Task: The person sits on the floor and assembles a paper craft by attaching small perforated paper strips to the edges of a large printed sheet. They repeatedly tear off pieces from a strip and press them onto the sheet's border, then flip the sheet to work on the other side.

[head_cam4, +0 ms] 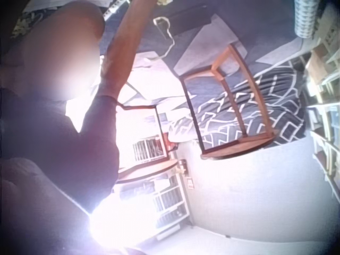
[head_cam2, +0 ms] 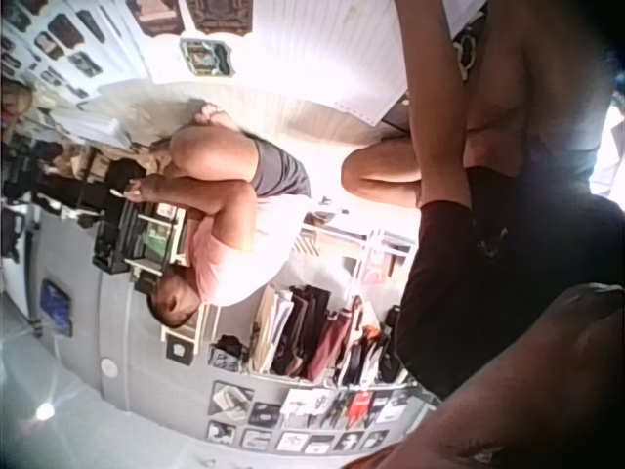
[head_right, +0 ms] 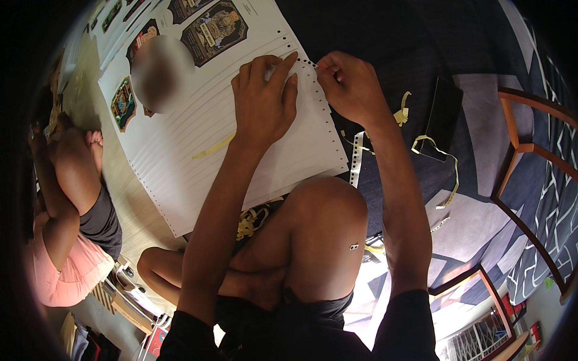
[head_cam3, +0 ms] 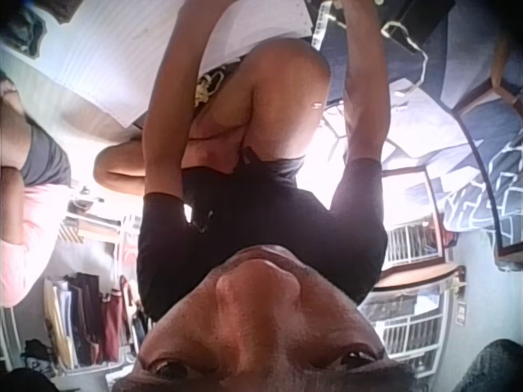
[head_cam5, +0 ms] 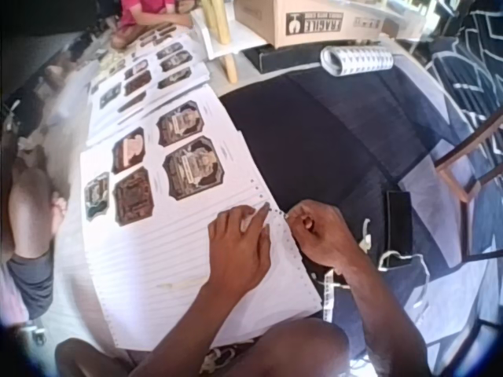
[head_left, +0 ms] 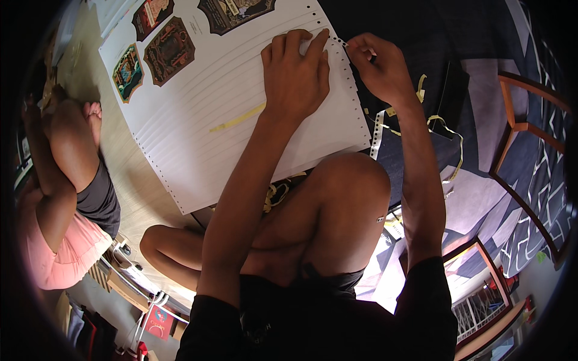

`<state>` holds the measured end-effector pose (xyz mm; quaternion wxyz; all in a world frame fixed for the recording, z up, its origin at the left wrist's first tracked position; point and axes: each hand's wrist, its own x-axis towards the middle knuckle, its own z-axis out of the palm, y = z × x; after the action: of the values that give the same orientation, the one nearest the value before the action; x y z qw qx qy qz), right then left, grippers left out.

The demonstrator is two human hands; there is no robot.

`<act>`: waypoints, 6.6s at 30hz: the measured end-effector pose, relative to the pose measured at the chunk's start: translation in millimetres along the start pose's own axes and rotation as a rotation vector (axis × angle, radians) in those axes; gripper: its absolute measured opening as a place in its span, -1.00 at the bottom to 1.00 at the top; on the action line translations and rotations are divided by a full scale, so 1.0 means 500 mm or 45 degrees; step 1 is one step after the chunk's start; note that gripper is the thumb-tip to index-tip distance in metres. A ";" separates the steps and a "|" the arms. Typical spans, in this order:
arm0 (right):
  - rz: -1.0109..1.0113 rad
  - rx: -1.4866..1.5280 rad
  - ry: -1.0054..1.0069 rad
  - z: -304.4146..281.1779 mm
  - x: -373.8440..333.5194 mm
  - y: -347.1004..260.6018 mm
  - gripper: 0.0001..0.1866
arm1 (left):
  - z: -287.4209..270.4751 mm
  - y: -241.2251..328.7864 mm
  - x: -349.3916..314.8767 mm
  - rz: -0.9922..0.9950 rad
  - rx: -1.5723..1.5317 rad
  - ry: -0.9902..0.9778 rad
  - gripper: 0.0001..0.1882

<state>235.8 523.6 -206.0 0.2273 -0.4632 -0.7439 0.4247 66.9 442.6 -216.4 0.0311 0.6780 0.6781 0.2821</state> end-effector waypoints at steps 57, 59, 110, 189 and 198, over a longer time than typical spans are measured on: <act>-0.004 -0.050 -0.218 -0.030 -0.034 -0.008 -0.82 | -0.005 0.014 -0.050 0.125 0.078 -0.126 -0.52; 0.020 -0.033 -0.218 -0.032 -0.032 -0.011 -0.81 | -0.006 0.011 -0.053 0.123 0.065 -0.137 -0.49; 0.056 -0.114 -0.333 -0.011 -0.033 -0.028 -0.59 | -0.009 0.016 -0.075 0.179 -0.024 -0.253 -0.53; 0.153 0.094 0.104 0.013 -0.139 0.005 -0.84 | -0.018 0.072 -0.091 -0.034 -0.290 -0.084 -0.61; 0.108 0.011 0.086 0.015 -0.130 -0.007 -0.88 | -0.007 0.067 -0.099 0.058 -0.133 -0.144 -0.54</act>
<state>259.0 462.2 -203.7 0.2361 -0.5075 -0.7136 0.4213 99.4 392.6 -216.1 0.0983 0.7054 0.6440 0.2792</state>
